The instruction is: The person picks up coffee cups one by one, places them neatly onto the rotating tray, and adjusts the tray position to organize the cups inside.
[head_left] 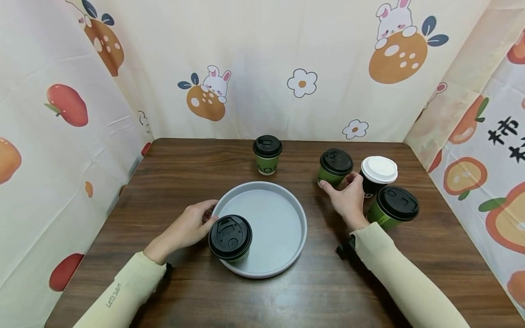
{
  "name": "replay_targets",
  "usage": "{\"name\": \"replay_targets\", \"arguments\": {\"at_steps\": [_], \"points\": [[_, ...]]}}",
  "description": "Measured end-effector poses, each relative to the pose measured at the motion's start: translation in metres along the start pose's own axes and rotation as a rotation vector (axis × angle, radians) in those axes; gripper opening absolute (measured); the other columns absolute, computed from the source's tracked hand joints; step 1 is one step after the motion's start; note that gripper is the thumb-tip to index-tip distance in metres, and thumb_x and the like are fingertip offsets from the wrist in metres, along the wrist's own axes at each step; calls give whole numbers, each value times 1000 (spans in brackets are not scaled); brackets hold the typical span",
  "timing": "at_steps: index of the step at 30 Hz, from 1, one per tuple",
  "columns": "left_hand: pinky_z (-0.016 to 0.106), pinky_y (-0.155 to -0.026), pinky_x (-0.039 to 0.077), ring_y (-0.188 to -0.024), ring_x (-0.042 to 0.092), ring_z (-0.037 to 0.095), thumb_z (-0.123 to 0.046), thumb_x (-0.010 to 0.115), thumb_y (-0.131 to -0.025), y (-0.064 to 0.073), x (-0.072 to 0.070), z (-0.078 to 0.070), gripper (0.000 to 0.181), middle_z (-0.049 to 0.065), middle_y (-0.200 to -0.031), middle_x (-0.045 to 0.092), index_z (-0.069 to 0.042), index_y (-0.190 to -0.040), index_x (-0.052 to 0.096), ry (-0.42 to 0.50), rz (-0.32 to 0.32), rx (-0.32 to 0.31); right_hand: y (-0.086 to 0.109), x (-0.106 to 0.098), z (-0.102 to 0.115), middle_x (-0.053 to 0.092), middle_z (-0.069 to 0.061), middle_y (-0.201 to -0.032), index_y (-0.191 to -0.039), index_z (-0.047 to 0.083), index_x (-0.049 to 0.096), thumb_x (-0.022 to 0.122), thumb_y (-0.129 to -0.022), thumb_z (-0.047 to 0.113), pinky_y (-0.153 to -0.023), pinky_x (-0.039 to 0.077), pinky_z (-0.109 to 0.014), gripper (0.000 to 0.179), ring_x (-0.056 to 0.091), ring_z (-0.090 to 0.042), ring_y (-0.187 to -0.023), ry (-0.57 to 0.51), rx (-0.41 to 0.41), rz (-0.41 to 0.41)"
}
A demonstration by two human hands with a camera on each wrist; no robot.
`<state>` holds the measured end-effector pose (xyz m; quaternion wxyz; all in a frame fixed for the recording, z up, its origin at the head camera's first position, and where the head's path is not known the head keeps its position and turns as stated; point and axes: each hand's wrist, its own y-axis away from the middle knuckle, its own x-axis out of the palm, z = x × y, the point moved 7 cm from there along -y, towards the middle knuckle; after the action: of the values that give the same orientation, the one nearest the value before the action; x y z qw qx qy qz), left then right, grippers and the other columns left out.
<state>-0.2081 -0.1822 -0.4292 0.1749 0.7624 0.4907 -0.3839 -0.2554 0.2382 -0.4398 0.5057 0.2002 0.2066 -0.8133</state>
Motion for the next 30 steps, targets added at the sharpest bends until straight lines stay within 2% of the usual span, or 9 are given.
{"name": "replay_targets", "arguments": {"at_steps": [17, 30], "points": [[29, -73, 57, -88, 67, 15, -2, 66, -96, 0, 0, -1, 38, 13, -108, 69, 6, -133, 58, 1, 11, 2, -10, 3, -1, 50, -22, -139, -148, 2, 35, 82, -84, 44, -108, 37, -50, 90, 48, -38, -130, 10, 36, 31], [30, -72, 57, -89, 67, 17, -2, 66, -96, 0, 0, -3, 39, 14, -108, 69, 6, -134, 57, -4, 16, -18, -19, 4, -4, 53, -20, -139, -146, 4, 43, 83, -83, 43, -108, 38, -52, 83, 47, -38, -132, 11, 10, 47]]}}
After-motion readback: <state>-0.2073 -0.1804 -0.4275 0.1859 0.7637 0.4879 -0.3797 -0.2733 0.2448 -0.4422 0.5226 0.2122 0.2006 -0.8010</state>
